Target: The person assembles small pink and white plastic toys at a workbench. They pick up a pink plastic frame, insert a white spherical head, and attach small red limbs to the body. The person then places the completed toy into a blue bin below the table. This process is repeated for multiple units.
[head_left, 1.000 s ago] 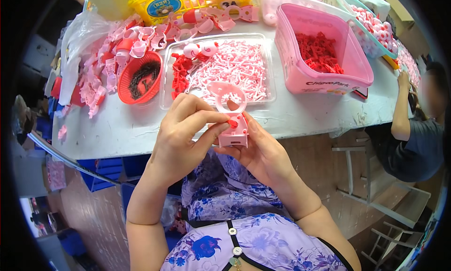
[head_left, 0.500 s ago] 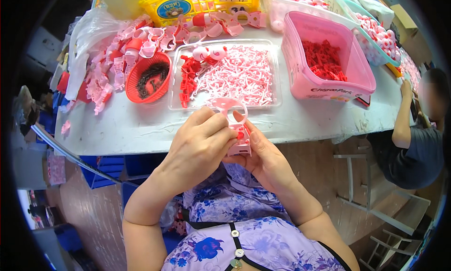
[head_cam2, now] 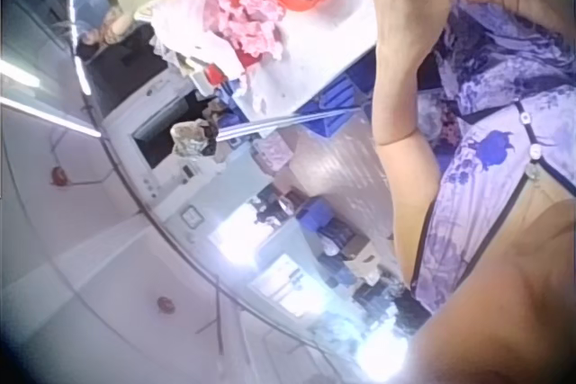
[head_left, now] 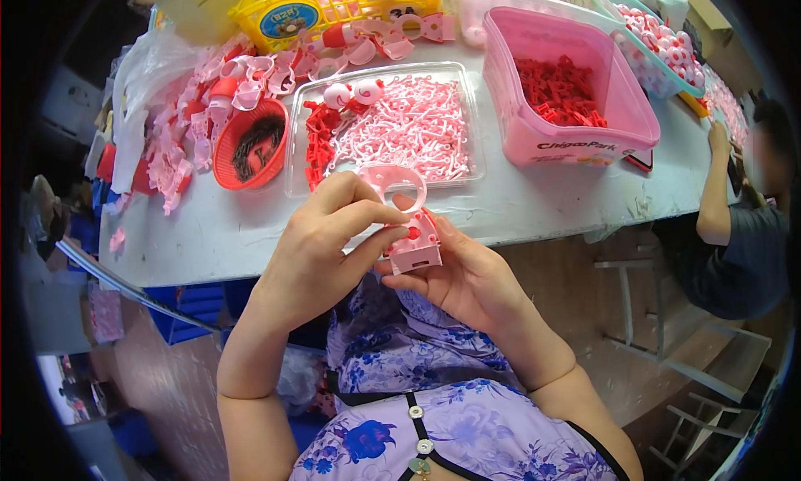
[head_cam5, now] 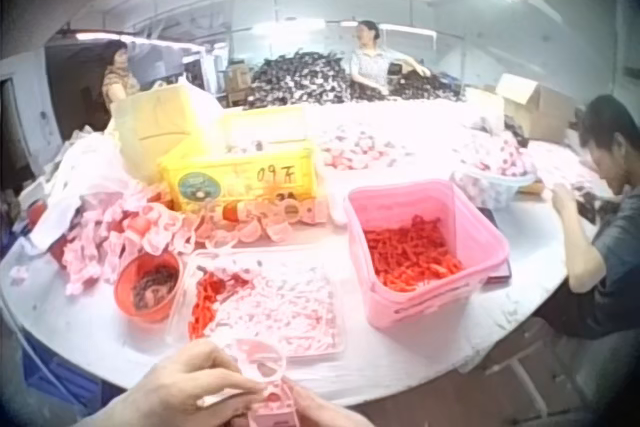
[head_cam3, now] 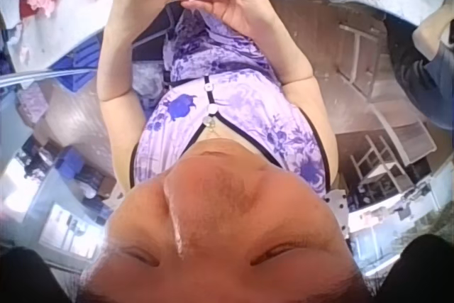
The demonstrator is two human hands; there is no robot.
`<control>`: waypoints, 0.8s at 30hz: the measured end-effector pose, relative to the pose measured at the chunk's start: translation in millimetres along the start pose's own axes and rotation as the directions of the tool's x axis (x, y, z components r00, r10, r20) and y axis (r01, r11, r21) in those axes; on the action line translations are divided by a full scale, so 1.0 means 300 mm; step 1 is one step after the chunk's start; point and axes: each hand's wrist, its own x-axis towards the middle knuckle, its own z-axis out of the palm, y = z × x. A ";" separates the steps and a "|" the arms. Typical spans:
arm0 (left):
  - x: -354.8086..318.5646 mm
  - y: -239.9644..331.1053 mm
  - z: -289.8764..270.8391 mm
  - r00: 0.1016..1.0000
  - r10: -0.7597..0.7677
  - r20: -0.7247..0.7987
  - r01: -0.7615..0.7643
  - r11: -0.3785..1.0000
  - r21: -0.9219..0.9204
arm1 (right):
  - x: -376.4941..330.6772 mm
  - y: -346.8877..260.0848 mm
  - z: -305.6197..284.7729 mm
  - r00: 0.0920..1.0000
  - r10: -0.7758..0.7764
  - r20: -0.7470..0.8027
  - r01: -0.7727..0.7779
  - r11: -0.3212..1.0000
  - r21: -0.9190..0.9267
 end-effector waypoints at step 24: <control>0.293 -0.291 -0.028 0.977 0.035 -0.213 0.027 0.960 0.278 | -0.053 -0.018 0.018 0.994 -0.085 -0.069 0.082 0.996 -0.042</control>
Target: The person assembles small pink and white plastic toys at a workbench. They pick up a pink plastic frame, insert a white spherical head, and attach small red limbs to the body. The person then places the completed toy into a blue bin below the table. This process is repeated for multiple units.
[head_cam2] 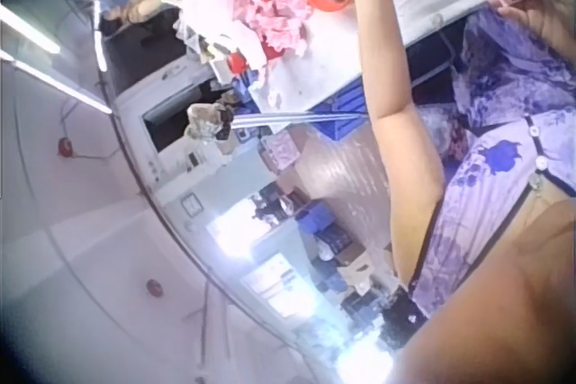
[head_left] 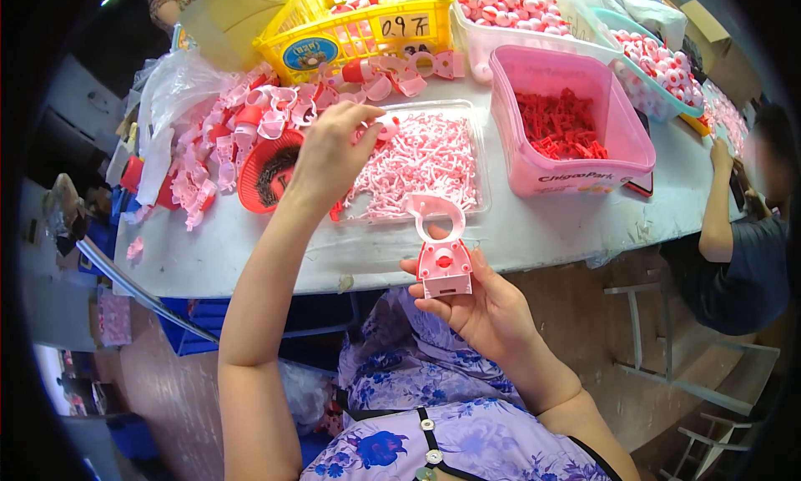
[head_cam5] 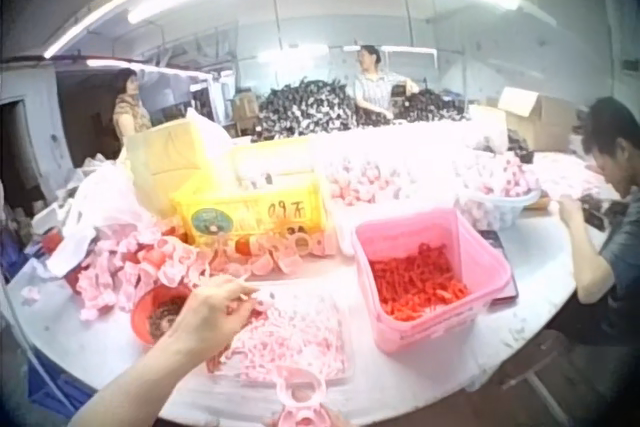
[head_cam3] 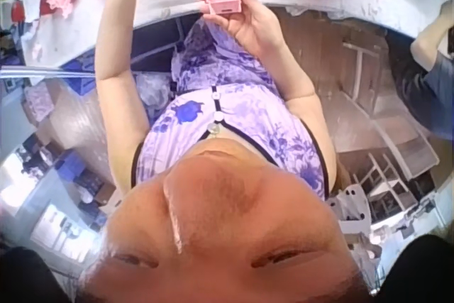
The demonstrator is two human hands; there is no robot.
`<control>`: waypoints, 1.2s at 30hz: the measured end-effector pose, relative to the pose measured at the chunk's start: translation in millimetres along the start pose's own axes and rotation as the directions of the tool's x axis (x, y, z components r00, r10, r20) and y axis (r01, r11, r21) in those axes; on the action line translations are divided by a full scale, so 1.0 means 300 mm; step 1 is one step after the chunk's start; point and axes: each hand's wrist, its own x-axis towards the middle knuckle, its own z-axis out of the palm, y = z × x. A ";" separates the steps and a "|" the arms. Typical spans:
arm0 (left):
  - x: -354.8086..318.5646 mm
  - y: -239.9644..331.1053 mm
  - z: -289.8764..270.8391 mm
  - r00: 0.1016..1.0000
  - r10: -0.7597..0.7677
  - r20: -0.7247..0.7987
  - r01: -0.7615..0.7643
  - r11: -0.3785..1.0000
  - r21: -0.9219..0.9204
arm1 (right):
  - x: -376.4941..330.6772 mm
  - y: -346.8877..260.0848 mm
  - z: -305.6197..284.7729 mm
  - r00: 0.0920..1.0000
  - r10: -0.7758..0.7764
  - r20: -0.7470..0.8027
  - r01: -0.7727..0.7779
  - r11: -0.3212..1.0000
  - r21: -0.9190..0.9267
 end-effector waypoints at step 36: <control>-0.866 0.089 -0.261 0.634 -0.764 -0.120 0.674 0.622 -0.399 | 0.059 0.104 0.059 0.997 0.068 -0.032 -0.071 0.993 -0.094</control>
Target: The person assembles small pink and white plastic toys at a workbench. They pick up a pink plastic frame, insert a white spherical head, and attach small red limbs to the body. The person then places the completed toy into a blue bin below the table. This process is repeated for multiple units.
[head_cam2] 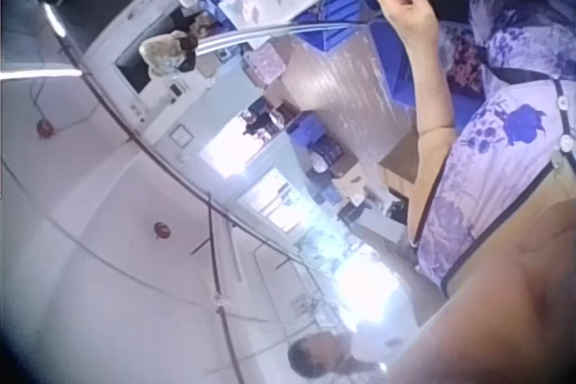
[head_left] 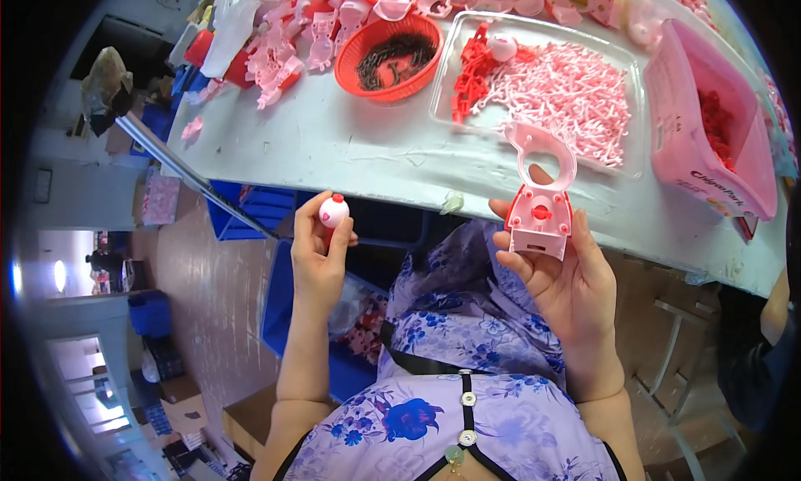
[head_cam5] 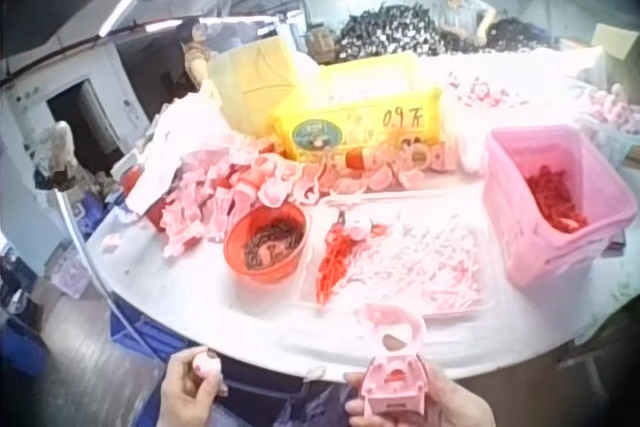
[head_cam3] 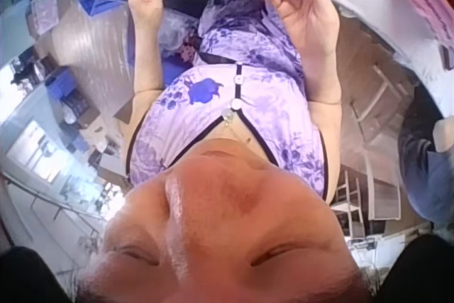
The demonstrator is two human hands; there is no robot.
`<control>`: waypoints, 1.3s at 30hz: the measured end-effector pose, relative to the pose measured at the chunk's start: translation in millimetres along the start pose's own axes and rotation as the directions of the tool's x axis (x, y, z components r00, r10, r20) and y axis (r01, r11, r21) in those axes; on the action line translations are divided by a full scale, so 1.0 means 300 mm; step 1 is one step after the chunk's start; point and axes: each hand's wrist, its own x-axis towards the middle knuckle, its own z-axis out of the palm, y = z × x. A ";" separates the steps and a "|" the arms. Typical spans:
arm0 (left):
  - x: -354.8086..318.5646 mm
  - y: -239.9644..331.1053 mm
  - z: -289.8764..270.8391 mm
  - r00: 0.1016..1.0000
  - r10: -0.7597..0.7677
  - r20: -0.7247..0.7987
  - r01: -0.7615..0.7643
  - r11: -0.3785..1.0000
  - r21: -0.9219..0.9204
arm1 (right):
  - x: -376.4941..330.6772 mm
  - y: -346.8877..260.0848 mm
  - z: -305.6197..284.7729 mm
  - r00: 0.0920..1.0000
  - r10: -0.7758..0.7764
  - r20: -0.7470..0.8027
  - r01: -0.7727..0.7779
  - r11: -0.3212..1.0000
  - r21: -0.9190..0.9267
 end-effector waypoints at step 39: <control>0.006 -0.087 -0.030 0.995 -0.015 -0.096 -0.016 0.950 -0.312 | -0.008 0.035 0.039 0.994 -0.074 -0.086 0.079 0.995 0.054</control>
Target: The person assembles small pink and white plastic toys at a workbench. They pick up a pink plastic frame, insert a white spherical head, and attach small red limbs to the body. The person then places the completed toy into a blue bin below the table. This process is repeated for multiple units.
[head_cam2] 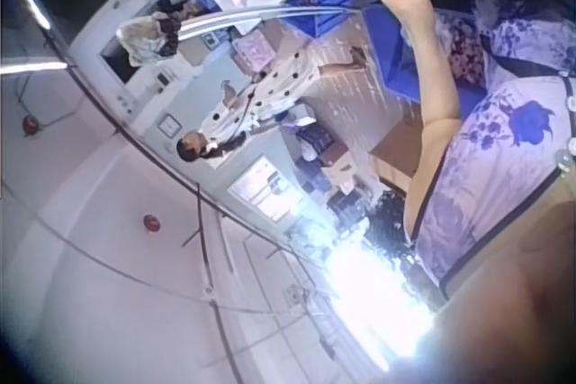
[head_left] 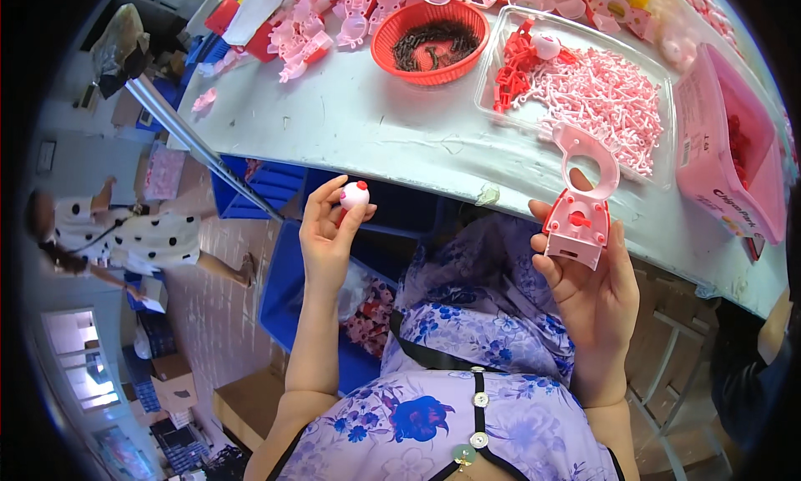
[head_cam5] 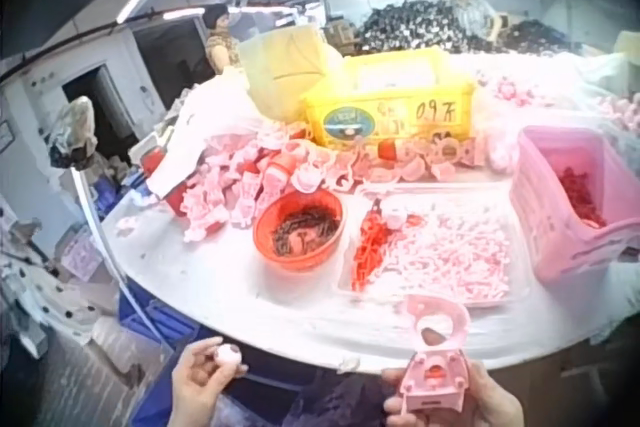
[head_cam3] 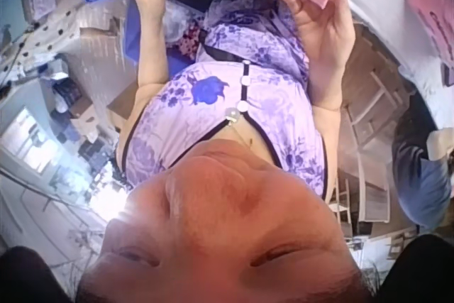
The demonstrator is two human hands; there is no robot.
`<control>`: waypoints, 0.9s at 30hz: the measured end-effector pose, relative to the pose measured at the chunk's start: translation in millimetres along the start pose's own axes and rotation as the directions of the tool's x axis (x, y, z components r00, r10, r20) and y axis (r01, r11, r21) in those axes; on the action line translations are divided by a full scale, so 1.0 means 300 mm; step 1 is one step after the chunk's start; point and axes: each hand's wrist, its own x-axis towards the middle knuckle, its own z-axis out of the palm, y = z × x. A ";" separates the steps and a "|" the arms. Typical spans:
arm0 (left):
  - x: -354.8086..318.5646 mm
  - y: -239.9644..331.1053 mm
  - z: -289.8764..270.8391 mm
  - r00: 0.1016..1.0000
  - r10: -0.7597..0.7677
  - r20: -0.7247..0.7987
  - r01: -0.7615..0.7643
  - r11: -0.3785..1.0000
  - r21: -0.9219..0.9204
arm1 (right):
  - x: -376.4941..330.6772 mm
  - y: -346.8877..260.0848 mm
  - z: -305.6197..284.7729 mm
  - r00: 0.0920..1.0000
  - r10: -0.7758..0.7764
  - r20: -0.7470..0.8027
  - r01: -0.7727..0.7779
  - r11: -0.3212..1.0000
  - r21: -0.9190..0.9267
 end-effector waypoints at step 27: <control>0.028 -0.046 0.049 0.987 -0.157 -0.023 0.149 0.967 -0.209 | 0.064 0.031 0.004 0.982 0.168 0.091 -0.158 0.982 -0.102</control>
